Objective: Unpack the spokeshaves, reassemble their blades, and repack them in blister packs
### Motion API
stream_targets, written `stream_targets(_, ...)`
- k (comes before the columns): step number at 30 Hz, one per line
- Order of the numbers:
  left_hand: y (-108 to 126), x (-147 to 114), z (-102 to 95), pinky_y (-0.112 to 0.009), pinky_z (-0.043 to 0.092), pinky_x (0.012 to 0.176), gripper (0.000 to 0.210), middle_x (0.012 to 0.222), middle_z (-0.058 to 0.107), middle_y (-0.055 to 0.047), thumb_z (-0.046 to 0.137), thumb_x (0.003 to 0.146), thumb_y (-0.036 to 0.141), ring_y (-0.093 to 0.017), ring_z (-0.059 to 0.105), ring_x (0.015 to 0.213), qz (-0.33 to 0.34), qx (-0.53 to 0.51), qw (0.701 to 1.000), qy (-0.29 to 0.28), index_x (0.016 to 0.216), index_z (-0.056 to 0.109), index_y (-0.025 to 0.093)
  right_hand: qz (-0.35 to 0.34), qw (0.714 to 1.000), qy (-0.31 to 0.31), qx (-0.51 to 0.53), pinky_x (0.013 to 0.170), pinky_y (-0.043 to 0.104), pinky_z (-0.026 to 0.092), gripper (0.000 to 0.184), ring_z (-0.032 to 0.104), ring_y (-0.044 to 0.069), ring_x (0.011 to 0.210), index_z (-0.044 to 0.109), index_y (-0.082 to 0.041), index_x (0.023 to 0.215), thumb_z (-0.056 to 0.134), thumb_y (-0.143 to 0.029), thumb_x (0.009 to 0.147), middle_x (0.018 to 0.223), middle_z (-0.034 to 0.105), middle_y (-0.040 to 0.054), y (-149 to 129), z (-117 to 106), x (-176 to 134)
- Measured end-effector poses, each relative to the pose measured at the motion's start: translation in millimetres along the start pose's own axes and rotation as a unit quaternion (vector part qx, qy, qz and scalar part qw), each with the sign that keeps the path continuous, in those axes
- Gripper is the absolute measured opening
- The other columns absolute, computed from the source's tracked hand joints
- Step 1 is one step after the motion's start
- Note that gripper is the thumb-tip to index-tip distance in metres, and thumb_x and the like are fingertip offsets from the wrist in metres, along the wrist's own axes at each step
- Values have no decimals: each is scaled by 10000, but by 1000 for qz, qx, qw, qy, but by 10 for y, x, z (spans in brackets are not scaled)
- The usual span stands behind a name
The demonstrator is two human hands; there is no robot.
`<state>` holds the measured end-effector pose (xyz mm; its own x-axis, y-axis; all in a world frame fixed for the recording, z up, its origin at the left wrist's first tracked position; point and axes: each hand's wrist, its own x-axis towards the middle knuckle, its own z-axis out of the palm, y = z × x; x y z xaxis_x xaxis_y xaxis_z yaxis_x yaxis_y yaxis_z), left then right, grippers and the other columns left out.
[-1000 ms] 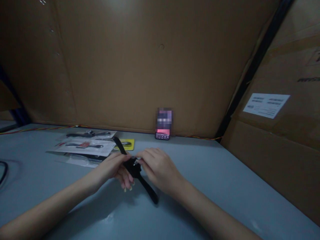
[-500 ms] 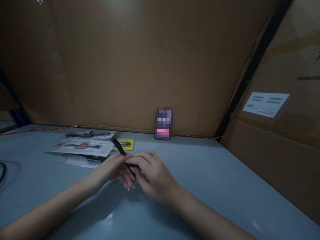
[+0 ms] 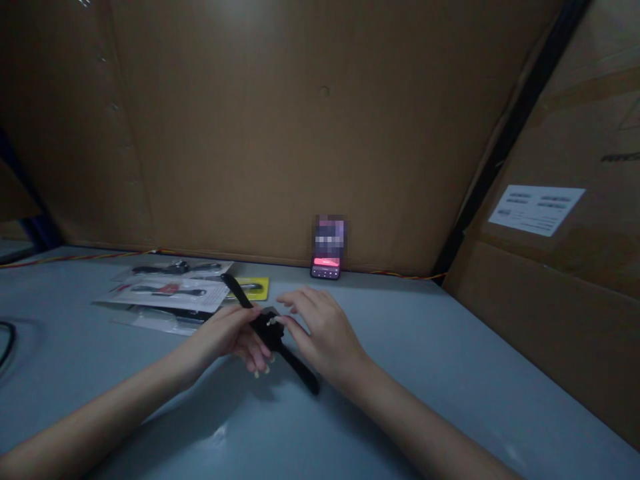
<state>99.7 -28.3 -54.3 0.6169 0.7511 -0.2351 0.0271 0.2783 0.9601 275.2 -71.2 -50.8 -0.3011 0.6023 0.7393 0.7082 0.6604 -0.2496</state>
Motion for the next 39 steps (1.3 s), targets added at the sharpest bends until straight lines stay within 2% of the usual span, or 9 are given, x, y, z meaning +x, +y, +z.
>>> stream_targets(2, -3, -4, 12, -284, 467, 437, 402, 554, 648, -141, 416, 850, 401, -201, 630, 446, 3, 1, 1000, 2, 678, 566, 69, -9, 1000, -16, -7, 740, 334, 440, 107, 600, 172, 775, 616, -194, 926, 536, -208, 856, 825, 658, 36, 6, -13, 9)
stream_targets(6, -15, -38, 37, -284, 472, 450, 363, 564, 656, -120, 443, 834, 428, -190, 627, 451, 16, -3, 1000, -12, 750, 545, 90, -45, 998, -44, 5, 753, 321, 438, 177, 604, 158, 824, 639, -194, 918, 468, -165, 887, 865, 677, 38, -68, -4, 19)
stream_targets(11, -16, -66, 42, -298, 478, 472, 377, 561, 657, -107, 471, 804, 470, -192, 624, 457, 35, -5, 999, -19, 769, 534, 101, -78, 996, -32, 3, 788, 334, 437, 191, 613, 158, 864, 630, -198, 1007, 514, -167, 858, 937, 694, 41, -147, 19, 13)
stream_targets(17, -23, -8, -13, -293, 481, 470, 453, 543, 643, -115, 477, 790, 497, -190, 624, 459, 24, -3, 999, -22, 674, 579, 71, -98, 995, -21, 17, 799, 353, 412, 162, 605, 174, 854, 630, -217, 952, 544, -153, 830, 858, 703, 18, -129, -19, 18)
stream_targets(23, -3, -26, 3, -288, 480, 447, 404, 563, 647, -120, 421, 854, 400, -189, 627, 448, 25, -13, 1000, -7, 690, 582, 67, -48, 999, 2, -2, 773, 338, 399, 87, 571, 181, 837, 618, -200, 887, 596, -203, 803, 846, 664, 26, -54, -17, 13)
stream_targets(27, 15, -35, 27, -282, 479, 435, 396, 556, 648, -122, 337, 895, 337, -191, 630, 444, 13, -13, 1000, 3, 720, 569, 68, -2, 999, -35, -26, 753, 332, 391, 150, 562, 189, 833, 605, -192, 956, 589, -244, 816, 850, 634, 36, -9, -6, 20)
stream_targets(30, 8, -14, 19, -287, 481, 431, 380, 557, 651, -124, 364, 884, 350, -196, 630, 441, 6, -15, 1000, 0, 740, 568, 63, -15, 997, -77, -14, 760, 322, 377, 106, 567, 172, 826, 613, -193, 921, 527, -194, 860, 840, 649, 25, 4, -16, 29)
stream_targets(32, 0, -4, 10, -292, 484, 438, 378, 558, 652, -133, 391, 871, 366, -199, 629, 442, 7, -15, 1000, 1, 739, 570, 61, -31, 996, -86, -12, 763, 320, 374, 153, 564, 165, 829, 622, -196, 923, 486, -146, 874, 851, 654, 23, 12, -23, 29)
stream_targets(39, -2, -59, 51, -293, 482, 467, 332, 575, 660, -117, 452, 837, 392, -194, 633, 464, 21, -20, 1000, 8, 784, 557, 82, -29, 997, -57, 33, 748, 314, 417, 214, 564, 162, 851, 623, -191, 981, 476, -98, 855, 903, 644, 41, -48, -5, 1)
